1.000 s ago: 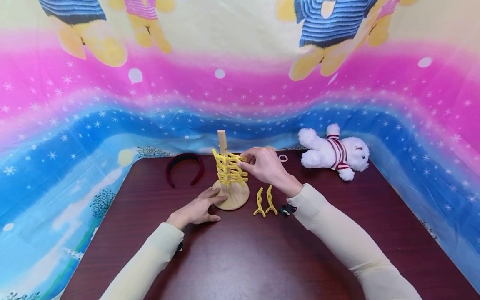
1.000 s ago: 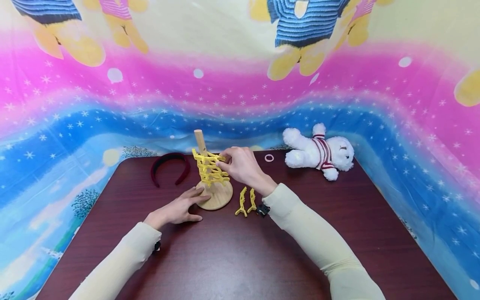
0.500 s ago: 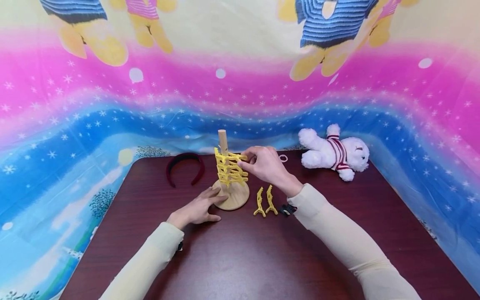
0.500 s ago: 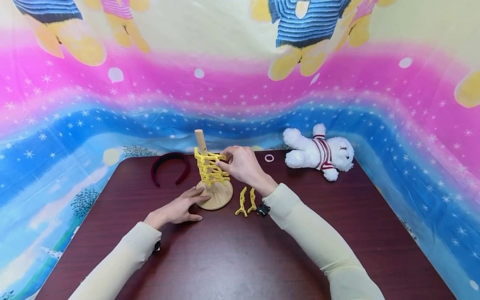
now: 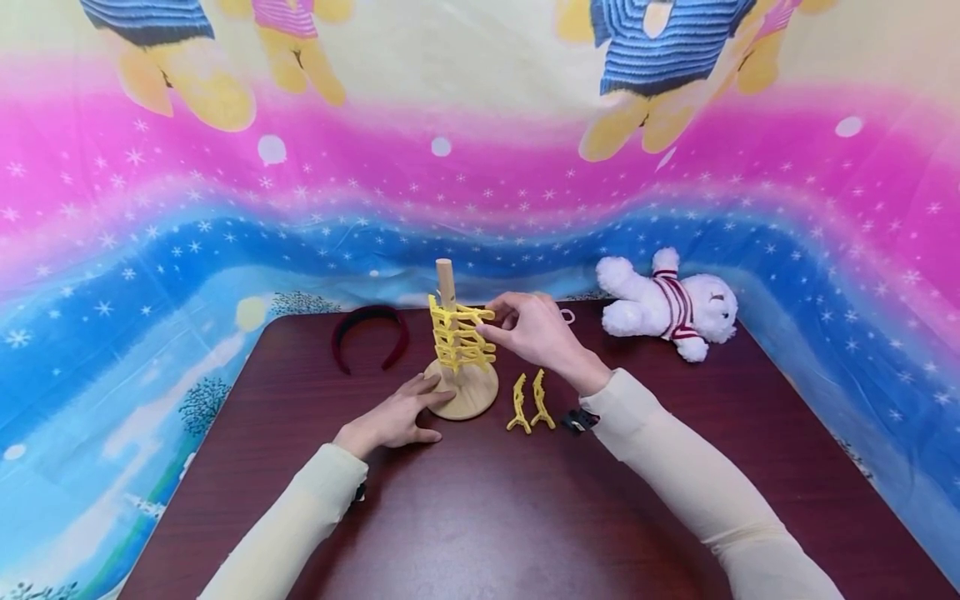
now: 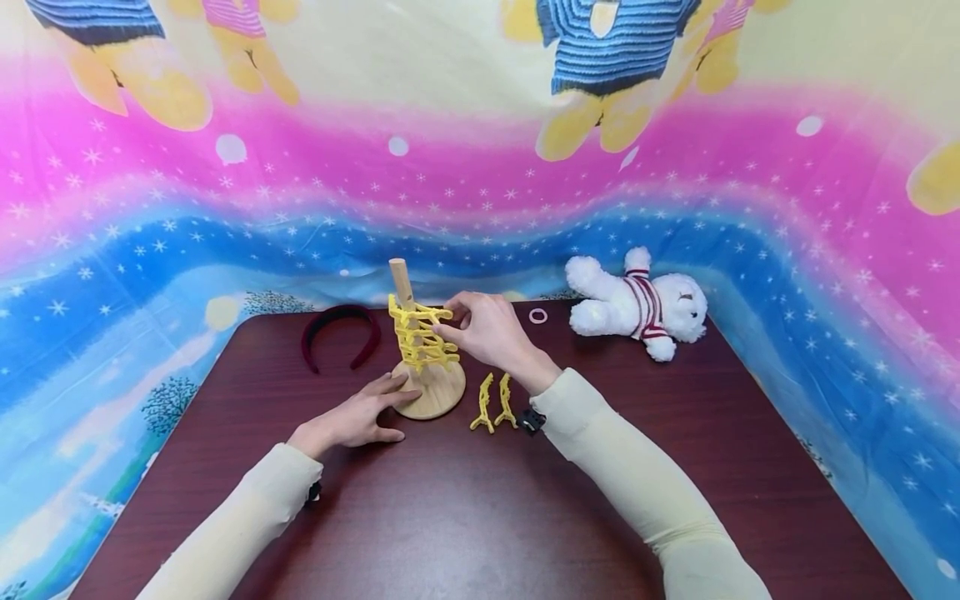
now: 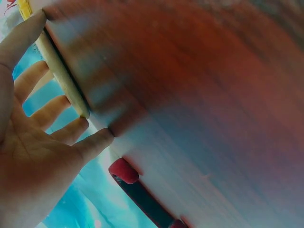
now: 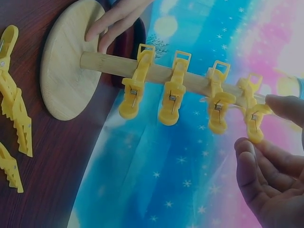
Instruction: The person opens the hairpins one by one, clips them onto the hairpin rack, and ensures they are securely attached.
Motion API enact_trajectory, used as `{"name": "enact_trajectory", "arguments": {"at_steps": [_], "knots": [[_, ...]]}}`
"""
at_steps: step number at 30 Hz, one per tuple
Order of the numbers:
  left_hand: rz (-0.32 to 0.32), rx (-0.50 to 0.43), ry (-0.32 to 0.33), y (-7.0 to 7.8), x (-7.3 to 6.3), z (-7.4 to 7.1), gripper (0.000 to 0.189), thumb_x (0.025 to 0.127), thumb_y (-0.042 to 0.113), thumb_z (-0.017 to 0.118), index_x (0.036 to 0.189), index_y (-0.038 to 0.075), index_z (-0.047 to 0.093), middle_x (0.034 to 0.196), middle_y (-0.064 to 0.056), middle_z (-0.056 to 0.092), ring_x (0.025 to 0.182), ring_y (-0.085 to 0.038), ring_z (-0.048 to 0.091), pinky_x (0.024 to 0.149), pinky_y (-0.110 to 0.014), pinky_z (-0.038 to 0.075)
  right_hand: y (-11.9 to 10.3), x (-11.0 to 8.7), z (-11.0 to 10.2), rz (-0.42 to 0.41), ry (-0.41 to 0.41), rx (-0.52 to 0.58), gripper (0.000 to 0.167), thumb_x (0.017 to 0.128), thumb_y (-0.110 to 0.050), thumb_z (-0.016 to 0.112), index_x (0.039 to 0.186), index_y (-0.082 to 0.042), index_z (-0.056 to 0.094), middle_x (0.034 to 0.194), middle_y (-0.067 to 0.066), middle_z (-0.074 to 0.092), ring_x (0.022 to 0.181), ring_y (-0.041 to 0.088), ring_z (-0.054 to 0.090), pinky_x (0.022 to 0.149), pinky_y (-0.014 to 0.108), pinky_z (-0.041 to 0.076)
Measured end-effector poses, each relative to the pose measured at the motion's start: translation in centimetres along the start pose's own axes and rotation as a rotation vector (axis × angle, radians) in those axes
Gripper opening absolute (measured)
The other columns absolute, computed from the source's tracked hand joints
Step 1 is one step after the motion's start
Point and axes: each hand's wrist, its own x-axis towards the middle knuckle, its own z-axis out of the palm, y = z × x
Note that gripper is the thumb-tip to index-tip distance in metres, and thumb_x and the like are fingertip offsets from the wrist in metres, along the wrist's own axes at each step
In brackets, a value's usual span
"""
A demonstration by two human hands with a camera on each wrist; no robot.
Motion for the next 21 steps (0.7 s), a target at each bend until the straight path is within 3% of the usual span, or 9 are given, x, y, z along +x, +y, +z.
{"name": "enact_trajectory", "arguments": {"at_steps": [11,21], "knots": [[-0.002,-0.001,0.000,0.0,0.0,0.0,0.072,0.085,0.033,0.079,0.149,0.018,0.050,0.161,-0.024,0.030,0.150,-0.050,0.021,0.119,-0.060,0.027,0.8,-1.1,-1.1,0.017,0.013,0.017,0.037,0.085,-0.042,0.077,0.111,-0.014,0.075,0.093,-0.003,0.074,0.080,0.011,0.068,0.074,0.033,0.055],[0.017,0.000,0.011,0.0,-0.1,0.1,0.071,0.085,0.032,0.079,0.149,0.016,0.050,0.161,-0.024,0.030,0.149,-0.050,0.022,0.118,-0.060,0.030,3.4,-2.8,-1.6,0.020,0.030,0.004,0.030,0.087,-0.041,0.075,0.107,-0.019,0.075,0.089,-0.004,0.073,0.079,0.011,0.065,0.073,0.032,0.052]]}}
